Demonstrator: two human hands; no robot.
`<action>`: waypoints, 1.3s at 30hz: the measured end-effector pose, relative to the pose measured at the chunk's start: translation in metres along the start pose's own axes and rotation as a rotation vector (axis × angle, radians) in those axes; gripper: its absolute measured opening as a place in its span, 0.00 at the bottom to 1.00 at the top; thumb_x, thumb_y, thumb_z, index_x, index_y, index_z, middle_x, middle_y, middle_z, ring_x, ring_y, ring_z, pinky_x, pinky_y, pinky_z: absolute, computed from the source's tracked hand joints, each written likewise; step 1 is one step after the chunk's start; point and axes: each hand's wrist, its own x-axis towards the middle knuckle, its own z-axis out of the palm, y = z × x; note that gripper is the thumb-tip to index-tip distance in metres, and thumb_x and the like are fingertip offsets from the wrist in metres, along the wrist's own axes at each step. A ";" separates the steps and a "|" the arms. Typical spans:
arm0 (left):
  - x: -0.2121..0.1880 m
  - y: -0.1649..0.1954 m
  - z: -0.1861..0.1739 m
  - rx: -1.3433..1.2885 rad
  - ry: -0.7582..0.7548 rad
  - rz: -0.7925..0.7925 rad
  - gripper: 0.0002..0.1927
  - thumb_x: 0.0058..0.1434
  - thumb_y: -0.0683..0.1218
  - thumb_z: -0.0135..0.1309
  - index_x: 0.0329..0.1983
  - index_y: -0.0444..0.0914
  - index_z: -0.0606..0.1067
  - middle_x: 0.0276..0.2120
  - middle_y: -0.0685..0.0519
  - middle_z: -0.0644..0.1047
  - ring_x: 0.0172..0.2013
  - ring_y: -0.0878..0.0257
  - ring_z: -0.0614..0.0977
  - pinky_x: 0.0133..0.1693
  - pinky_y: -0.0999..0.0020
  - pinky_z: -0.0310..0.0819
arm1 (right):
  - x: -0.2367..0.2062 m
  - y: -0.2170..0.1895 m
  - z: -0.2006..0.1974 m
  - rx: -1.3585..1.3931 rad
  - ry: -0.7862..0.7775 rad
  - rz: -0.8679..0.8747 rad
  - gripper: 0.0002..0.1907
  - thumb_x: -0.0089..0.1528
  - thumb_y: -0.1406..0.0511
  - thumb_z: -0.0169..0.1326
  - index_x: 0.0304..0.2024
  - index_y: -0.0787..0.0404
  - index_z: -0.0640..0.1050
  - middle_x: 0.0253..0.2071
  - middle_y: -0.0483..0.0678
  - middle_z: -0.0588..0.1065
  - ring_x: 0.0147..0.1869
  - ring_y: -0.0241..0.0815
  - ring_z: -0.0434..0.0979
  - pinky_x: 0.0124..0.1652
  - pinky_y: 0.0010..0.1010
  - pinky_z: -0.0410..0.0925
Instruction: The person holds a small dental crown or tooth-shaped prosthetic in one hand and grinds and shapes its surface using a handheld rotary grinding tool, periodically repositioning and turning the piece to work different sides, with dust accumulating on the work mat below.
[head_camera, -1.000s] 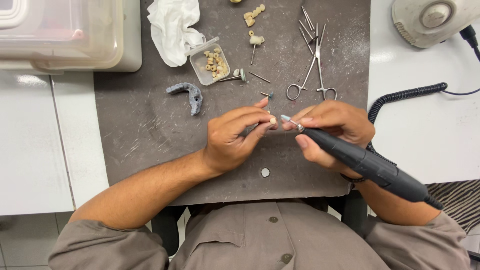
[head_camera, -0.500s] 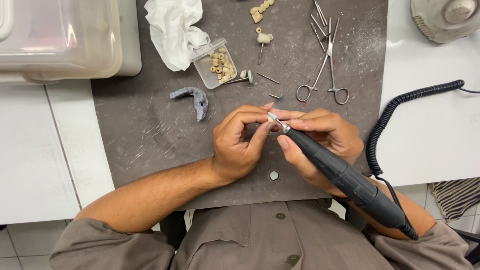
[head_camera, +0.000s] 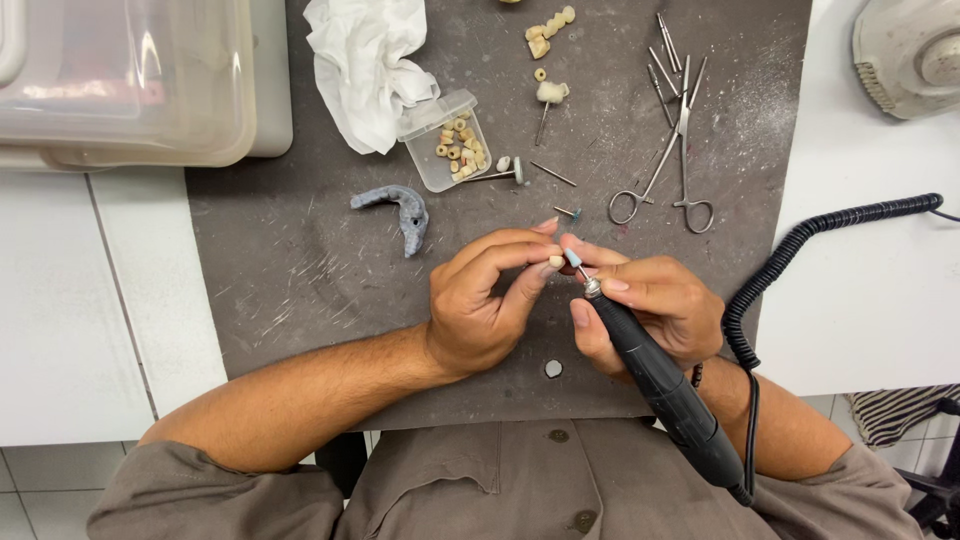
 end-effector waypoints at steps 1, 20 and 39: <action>0.000 0.000 0.000 -0.007 -0.002 -0.005 0.07 0.69 0.35 0.59 0.49 0.32 0.76 0.47 0.43 0.81 0.55 0.51 0.85 0.55 0.64 0.85 | 0.000 0.000 0.000 -0.005 -0.011 0.000 0.19 0.62 0.76 0.61 0.51 0.65 0.67 0.42 0.55 0.74 0.58 0.59 0.82 0.56 0.38 0.79; 0.004 -0.002 -0.002 0.006 -0.029 0.088 0.08 0.64 0.35 0.63 0.41 0.31 0.74 0.39 0.44 0.81 0.49 0.51 0.87 0.55 0.60 0.85 | 0.005 -0.004 0.000 -0.053 -0.003 -0.074 0.17 0.61 0.75 0.61 0.49 0.67 0.69 0.41 0.57 0.76 0.53 0.59 0.84 0.51 0.39 0.81; 0.002 0.001 -0.002 0.041 -0.024 0.121 0.08 0.65 0.34 0.63 0.39 0.31 0.73 0.38 0.45 0.80 0.50 0.52 0.87 0.54 0.60 0.86 | 0.011 -0.013 -0.003 -0.104 -0.081 -0.091 0.19 0.59 0.75 0.65 0.48 0.67 0.71 0.41 0.58 0.76 0.54 0.61 0.83 0.53 0.42 0.81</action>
